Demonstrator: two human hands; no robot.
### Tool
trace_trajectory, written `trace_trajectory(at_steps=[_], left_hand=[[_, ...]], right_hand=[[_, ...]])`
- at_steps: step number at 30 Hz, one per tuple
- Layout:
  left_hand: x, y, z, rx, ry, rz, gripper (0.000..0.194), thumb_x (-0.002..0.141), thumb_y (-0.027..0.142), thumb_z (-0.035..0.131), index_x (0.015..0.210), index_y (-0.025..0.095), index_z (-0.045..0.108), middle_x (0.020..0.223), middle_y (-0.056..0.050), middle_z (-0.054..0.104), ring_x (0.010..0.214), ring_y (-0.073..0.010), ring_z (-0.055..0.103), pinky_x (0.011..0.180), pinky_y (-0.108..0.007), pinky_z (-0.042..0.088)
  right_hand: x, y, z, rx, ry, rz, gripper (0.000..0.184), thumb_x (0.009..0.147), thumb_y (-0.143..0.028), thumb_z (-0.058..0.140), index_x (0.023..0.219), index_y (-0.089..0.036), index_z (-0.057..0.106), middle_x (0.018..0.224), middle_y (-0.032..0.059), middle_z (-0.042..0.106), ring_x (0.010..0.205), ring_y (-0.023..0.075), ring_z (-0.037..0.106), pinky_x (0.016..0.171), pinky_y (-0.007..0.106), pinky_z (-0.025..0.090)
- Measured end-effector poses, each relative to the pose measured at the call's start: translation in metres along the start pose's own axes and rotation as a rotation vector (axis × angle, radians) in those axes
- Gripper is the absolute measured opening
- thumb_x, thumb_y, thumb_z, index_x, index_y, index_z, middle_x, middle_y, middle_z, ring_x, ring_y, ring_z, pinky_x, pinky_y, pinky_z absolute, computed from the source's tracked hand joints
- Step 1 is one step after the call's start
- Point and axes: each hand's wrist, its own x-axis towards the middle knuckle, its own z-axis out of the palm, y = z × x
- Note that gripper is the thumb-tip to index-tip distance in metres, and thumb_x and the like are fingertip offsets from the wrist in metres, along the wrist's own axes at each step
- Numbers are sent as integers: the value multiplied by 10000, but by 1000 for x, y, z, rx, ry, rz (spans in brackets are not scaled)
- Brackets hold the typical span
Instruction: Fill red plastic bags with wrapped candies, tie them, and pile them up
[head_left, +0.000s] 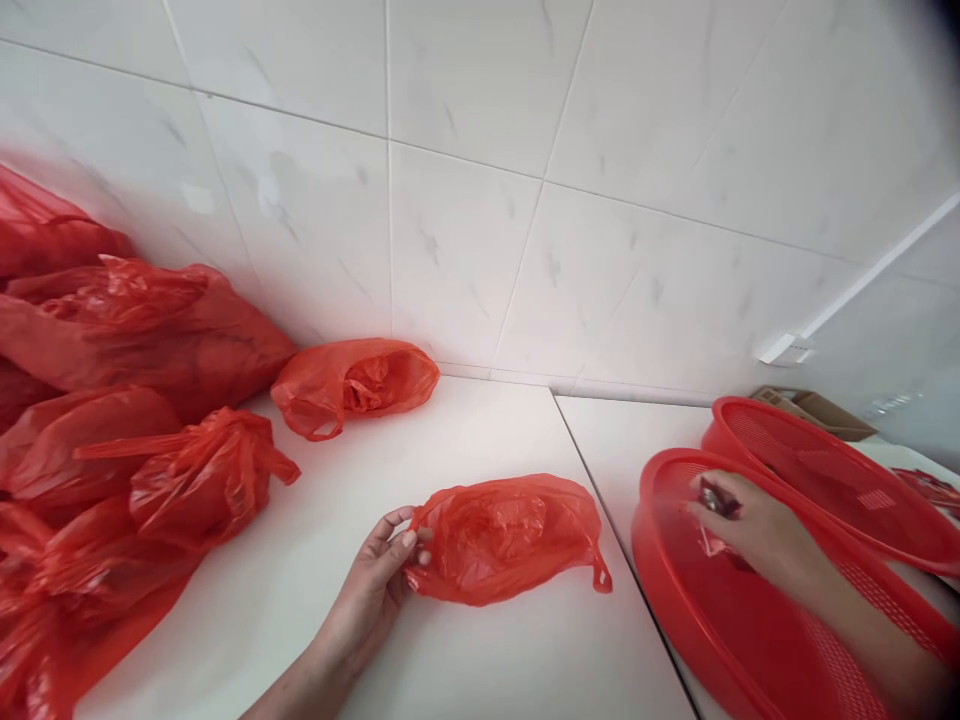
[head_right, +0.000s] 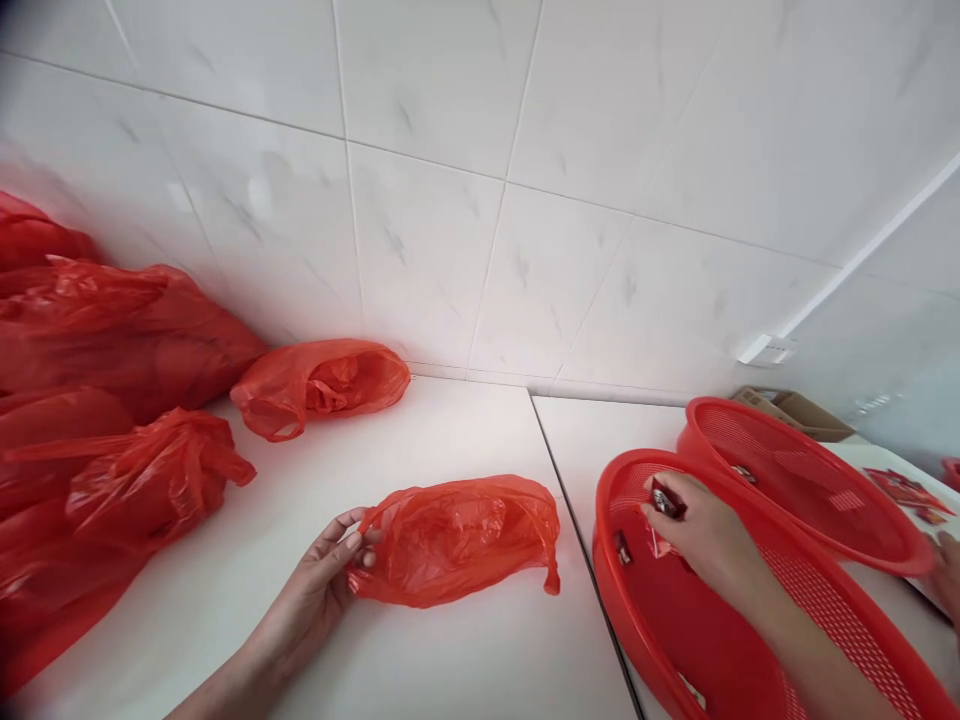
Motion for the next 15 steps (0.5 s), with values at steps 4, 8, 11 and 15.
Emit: trace_trajectory(at_steps=[4,8,11,15], left_hand=[[0,1,-1,6,-68,0,386,766,265,707,1103,245,519,1066,-44,611,702,-95,577,681,-243,477],[-4,2,0,42,-112,18,443,773,248,698,1174,283,512,1222,-54,560,715,-96,576,727,-269,472],[-5,3,-2,60,-138,12,510,760,218,707,1218,318,506,1338,-56,498,708,-88,567,741,-270,469],[-3,6,-5,70,-150,13,529,763,201,700,1235,348,513,1374,-45,479,683,-74,555,693,-240,464]], right_hand=[[-13,-77,3,97,-135,-268,93,784,-337,542,839,-262,546,873,40,591,761,192,570,641,293,485],[-20,-148,53,24,-449,-671,186,709,-79,499,784,-243,545,854,10,563,798,165,532,652,266,438],[-8,-169,98,-108,-559,-882,222,663,-36,569,786,-220,583,827,5,559,793,165,510,646,264,412],[10,-171,109,-126,-591,-938,385,639,-230,752,1007,-231,637,977,29,609,957,227,519,827,349,426]])
